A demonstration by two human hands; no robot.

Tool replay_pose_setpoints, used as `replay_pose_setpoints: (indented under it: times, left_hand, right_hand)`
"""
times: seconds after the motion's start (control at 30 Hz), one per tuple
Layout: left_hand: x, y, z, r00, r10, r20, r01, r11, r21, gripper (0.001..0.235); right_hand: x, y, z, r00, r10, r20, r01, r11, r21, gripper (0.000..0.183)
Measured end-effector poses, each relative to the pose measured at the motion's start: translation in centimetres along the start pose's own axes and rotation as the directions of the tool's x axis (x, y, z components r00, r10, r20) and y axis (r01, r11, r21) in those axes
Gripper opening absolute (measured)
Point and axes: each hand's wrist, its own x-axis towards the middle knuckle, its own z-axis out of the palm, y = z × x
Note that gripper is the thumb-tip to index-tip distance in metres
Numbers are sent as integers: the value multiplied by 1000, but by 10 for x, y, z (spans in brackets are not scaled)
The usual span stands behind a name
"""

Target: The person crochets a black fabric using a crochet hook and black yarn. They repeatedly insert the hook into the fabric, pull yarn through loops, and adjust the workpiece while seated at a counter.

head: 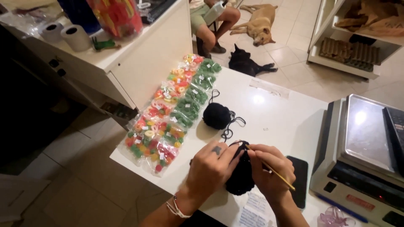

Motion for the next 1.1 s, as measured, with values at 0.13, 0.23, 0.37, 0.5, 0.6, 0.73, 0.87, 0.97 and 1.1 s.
replay_pose_setpoints:
  times: [0.13, 0.23, 0.37, 0.5, 0.6, 0.73, 0.87, 0.97, 1.1]
  left_hand:
    - [-2, -3, 12, 983, -178, 40, 182, 964, -192, 16]
    - [8, 2, 3, 889, -396, 229, 456, 728, -513, 21]
    - [9, 1, -1, 797, -499, 339, 594, 547, -590, 24]
    - [16, 0, -11, 718, -474, 510, 690, 388, -610, 25]
    - [16, 3, -14, 702, -485, 521, 705, 370, -605, 23]
    - [15, 5, -16, 786, -456, 417, 615, 520, -592, 23]
    - [9, 9, -13, 875, -389, 290, 485, 685, -543, 24]
    - [4, 12, -9, 936, -294, 194, 351, 830, -434, 19]
    - [1, 17, -6, 957, -268, 114, 291, 902, -319, 17]
  right_hand:
    - [4, 3, -6, 992, 115, -47, -113, 993, 45, 14]
    - [13, -10, -4, 942, 292, -164, -279, 956, 96, 17]
    - [14, -10, -9, 822, 541, -179, -491, 832, 258, 21]
    - [24, -8, -13, 767, 635, -91, -550, 724, 417, 18]
    - [24, -9, -16, 765, 643, -42, -561, 696, 448, 18]
    - [21, -10, -15, 914, 398, -82, -335, 851, 405, 23]
    - [20, -14, -18, 984, 166, -66, -153, 974, 169, 28]
    - [17, -17, -20, 991, 137, -2, -136, 980, 148, 17]
    - [30, -26, -18, 998, 15, 65, -20, 996, 83, 11]
